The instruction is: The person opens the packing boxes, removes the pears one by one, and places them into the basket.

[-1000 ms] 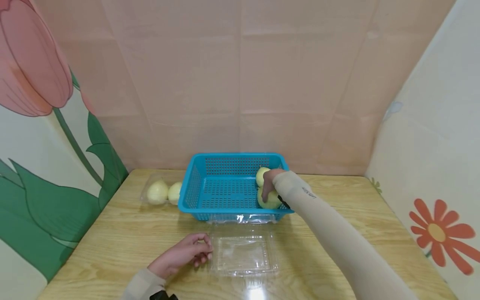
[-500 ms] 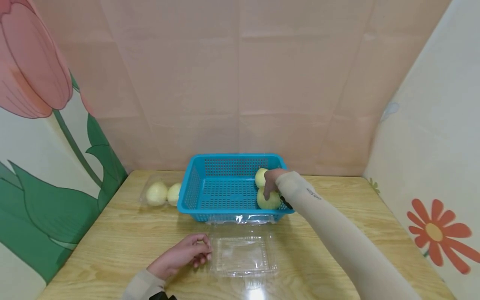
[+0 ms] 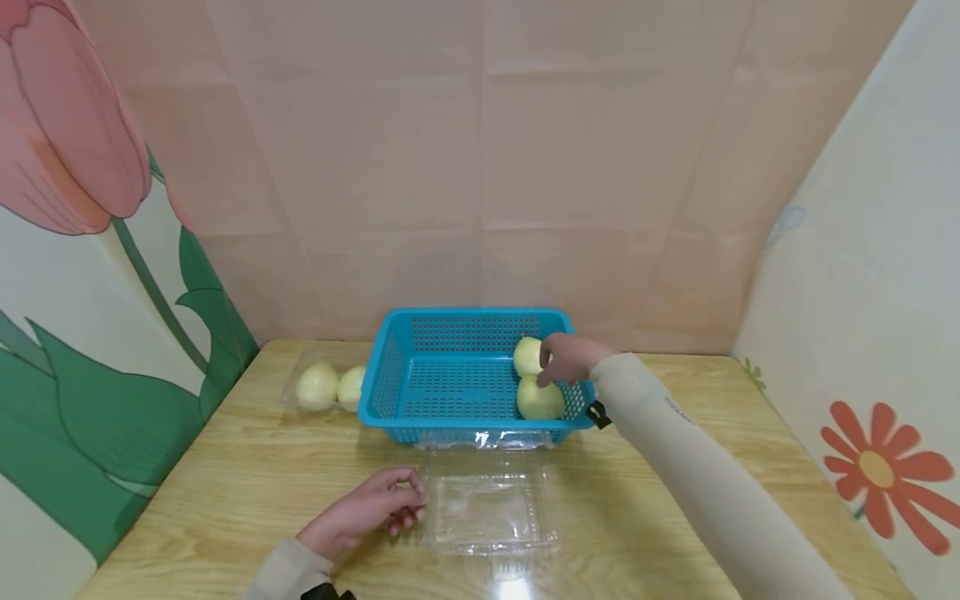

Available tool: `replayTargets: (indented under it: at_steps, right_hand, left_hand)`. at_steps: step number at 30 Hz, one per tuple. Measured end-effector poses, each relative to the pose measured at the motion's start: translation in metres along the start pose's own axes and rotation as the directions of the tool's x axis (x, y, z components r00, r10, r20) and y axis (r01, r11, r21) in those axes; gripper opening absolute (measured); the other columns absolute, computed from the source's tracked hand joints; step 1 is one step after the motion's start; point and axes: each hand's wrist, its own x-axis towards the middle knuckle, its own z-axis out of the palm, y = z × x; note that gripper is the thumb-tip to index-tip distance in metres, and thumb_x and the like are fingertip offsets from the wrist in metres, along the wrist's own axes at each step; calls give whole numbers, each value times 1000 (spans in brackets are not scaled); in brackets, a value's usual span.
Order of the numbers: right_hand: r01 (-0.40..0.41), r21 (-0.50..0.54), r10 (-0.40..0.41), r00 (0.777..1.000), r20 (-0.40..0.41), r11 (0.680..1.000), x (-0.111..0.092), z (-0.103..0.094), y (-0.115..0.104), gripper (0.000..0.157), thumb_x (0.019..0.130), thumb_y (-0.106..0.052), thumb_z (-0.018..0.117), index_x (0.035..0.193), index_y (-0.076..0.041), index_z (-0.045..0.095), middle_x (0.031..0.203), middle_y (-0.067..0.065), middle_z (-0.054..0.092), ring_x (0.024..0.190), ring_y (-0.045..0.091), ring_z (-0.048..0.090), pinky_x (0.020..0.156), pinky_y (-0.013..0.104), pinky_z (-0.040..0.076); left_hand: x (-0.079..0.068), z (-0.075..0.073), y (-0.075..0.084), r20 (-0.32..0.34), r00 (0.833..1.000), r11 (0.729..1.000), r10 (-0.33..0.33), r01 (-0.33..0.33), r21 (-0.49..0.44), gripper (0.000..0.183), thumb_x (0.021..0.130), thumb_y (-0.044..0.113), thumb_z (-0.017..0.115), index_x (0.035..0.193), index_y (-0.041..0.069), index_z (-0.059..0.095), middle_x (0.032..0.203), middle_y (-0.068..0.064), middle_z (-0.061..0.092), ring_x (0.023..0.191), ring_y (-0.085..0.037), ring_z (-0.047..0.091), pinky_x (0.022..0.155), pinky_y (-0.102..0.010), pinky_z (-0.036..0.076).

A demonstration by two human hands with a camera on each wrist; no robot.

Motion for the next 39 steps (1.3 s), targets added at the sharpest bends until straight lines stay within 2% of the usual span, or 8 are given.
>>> replayTargets:
  at_steps: [4,8,11,15,20,27,34,39]
  right_hand:
    - [133,-1,-132,983,-124,991,-16,4,7,25,90,-18,68,106,-1,62,102,11,62,83,22,56,72,37,48]
    - [222,24,-213,958,-193,975,-36,16,14,12,87,-8,63,96,-1,60,72,4,56,62,16,49,59,32,44]
    - [241,24,-231,950,-210,970,-54,27,17,4,86,-7,61,88,-7,58,65,0,50,55,12,44,53,29,39]
    - [245,4,-238,947,-214,970,-79,40,20,8,86,-7,63,83,-10,56,64,-2,50,55,11,43,52,29,38]
    - [222,31,-215,966,-142,975,-101,57,22,11,88,-12,67,83,-11,56,67,-2,51,57,11,45,55,29,40]
    - [237,144,-231,971,-56,961,-99,92,27,11,91,-18,68,87,-13,59,72,-2,56,60,11,50,54,28,43]
    - [288,191,-255,950,-180,938,-90,105,29,5,87,-10,66,90,-8,63,74,-4,58,61,8,51,53,25,45]
    - [290,267,-244,950,-193,919,-84,115,29,6,83,-8,66,88,-7,65,73,-3,62,59,6,51,50,24,44]
  left_hand:
    - [0,0,-1,2,1000,1000,-3,3,-1,7,97,13,58,93,7,55,81,-4,65,64,-11,52,53,-22,41]
    - [0,-1,-2,1,1000,1000,-3,3,0,7,97,12,57,93,7,55,81,-4,65,64,-11,52,53,-22,41]
    - [-1,0,-3,-1,1000,1000,-5,5,1,7,97,12,57,93,7,55,81,-4,65,65,-12,52,53,-22,41]
    - [-1,0,-3,-3,1000,1000,-10,10,0,7,97,13,58,93,7,55,81,-4,65,65,-12,52,54,-22,41]
    - [-1,0,-2,-8,1000,1000,-7,7,-1,7,97,13,58,94,6,55,82,-4,65,65,-12,52,54,-21,42]
    - [0,-1,-2,-15,1000,1000,3,-3,3,8,96,13,58,94,7,55,82,-5,64,65,-12,52,54,-22,42]
    - [2,-2,-2,-11,1000,1000,2,-2,17,9,97,15,58,94,7,55,82,-4,64,66,-13,52,54,-23,42]
    - [1,-2,-2,-2,1000,1000,-4,4,17,9,97,15,58,95,6,56,83,-4,65,66,-13,54,54,-23,42]
